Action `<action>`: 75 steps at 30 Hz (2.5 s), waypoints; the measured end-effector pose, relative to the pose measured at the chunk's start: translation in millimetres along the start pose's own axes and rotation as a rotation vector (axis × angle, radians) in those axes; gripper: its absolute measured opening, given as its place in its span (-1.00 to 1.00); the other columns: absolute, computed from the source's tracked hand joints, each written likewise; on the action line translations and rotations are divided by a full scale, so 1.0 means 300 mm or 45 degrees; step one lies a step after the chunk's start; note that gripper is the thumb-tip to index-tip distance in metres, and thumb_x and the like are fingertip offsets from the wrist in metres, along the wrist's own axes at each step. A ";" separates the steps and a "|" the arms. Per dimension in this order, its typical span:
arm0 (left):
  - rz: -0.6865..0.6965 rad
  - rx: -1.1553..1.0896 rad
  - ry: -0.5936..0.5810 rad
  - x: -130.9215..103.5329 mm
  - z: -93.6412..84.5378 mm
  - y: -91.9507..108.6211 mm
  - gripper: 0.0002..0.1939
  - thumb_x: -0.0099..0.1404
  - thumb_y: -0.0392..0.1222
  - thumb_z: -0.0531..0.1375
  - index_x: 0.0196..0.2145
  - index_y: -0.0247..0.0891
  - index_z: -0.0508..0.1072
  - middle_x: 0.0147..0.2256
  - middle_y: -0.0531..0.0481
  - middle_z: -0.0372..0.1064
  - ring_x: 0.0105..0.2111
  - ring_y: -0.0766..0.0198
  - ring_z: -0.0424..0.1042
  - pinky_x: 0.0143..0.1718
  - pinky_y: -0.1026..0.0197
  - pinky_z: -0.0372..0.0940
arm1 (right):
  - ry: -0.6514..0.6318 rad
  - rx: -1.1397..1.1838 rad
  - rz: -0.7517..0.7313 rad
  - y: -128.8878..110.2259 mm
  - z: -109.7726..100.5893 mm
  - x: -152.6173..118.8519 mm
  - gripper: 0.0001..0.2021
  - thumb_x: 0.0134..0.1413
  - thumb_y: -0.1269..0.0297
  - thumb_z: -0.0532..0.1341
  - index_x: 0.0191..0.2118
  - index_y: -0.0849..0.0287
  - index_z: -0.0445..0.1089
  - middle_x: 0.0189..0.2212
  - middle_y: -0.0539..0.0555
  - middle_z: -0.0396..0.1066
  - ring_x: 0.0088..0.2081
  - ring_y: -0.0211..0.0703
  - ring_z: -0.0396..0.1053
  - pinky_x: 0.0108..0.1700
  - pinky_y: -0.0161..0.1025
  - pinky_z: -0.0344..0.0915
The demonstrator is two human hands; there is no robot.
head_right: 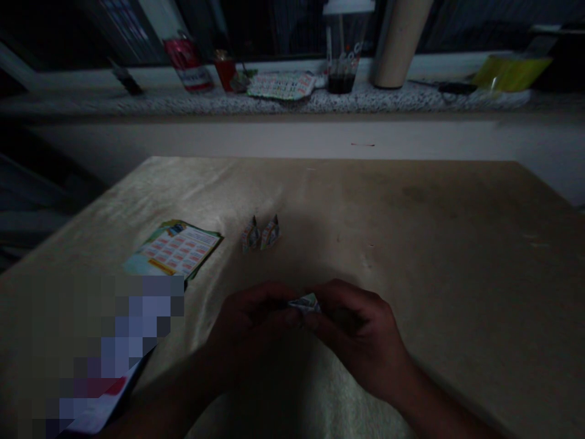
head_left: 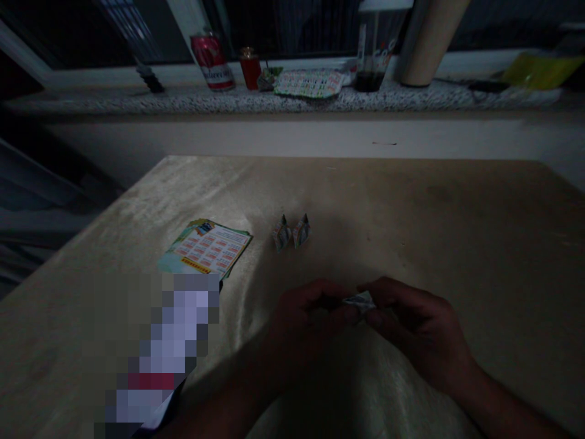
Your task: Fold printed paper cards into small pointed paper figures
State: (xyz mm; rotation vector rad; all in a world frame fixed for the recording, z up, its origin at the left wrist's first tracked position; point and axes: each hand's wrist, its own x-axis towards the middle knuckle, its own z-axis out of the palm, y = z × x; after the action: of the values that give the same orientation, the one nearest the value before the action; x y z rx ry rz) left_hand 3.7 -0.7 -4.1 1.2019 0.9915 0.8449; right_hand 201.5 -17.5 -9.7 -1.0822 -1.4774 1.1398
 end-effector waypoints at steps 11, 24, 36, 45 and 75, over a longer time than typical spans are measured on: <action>-0.061 -0.027 0.044 0.000 0.017 -0.009 -0.89 0.23 -0.17 0.38 -0.29 -0.25 0.61 -0.37 0.01 0.57 -0.33 0.27 0.50 -0.28 0.28 0.34 | 0.037 0.070 0.081 -0.025 0.001 0.017 -0.92 0.14 0.35 0.39 -0.30 0.02 0.65 -0.44 -0.01 0.51 -0.40 -0.28 0.46 -0.40 -0.41 0.37; -0.298 -0.228 -0.159 0.012 0.024 0.004 -0.82 0.16 -0.20 0.43 -0.31 -0.35 0.59 -0.41 -0.01 0.55 -0.42 0.32 0.49 -0.33 0.29 0.34 | 0.010 0.249 0.222 -0.014 -0.005 0.008 -0.86 0.14 0.29 0.40 -0.44 0.14 0.57 -0.54 -0.02 0.44 -0.49 -0.29 0.39 -0.47 -0.38 0.33; -0.180 -0.141 -0.278 0.000 0.006 0.015 -0.88 0.30 -0.23 0.32 -0.25 -0.32 0.60 -0.40 0.01 0.49 -0.39 0.32 0.43 -0.31 0.29 0.28 | 0.004 0.128 0.076 -0.026 -0.017 0.004 -0.84 0.17 0.29 0.38 -0.44 0.15 0.59 -0.53 0.04 0.50 -0.51 -0.27 0.43 -0.49 -0.37 0.35; -0.152 -0.121 -0.284 -0.008 0.010 0.017 -0.90 0.32 -0.25 0.30 -0.23 -0.31 0.61 -0.37 0.01 0.51 -0.36 0.33 0.45 -0.29 0.32 0.29 | 0.064 0.117 0.102 -0.027 -0.009 -0.001 -0.75 0.18 0.31 0.35 -0.52 0.17 0.49 -0.59 -0.01 0.42 -0.55 -0.31 0.36 -0.52 -0.39 0.30; -0.003 -0.088 -0.176 -0.007 0.006 0.038 -0.84 0.40 -0.27 0.23 -0.21 -0.28 0.65 -0.32 -0.04 0.62 -0.37 0.30 0.56 -0.29 0.30 0.44 | 0.059 0.197 0.228 -0.030 -0.012 0.016 -0.73 0.17 0.21 0.38 -0.53 0.17 0.53 -0.61 0.02 0.49 -0.55 -0.27 0.43 -0.50 -0.38 0.38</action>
State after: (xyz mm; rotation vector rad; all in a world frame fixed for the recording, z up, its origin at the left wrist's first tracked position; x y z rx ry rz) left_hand 4.5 -1.3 7.6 1.1830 0.8452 0.7772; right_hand 203.5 -13.8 0.4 -1.1417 -1.2539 1.3224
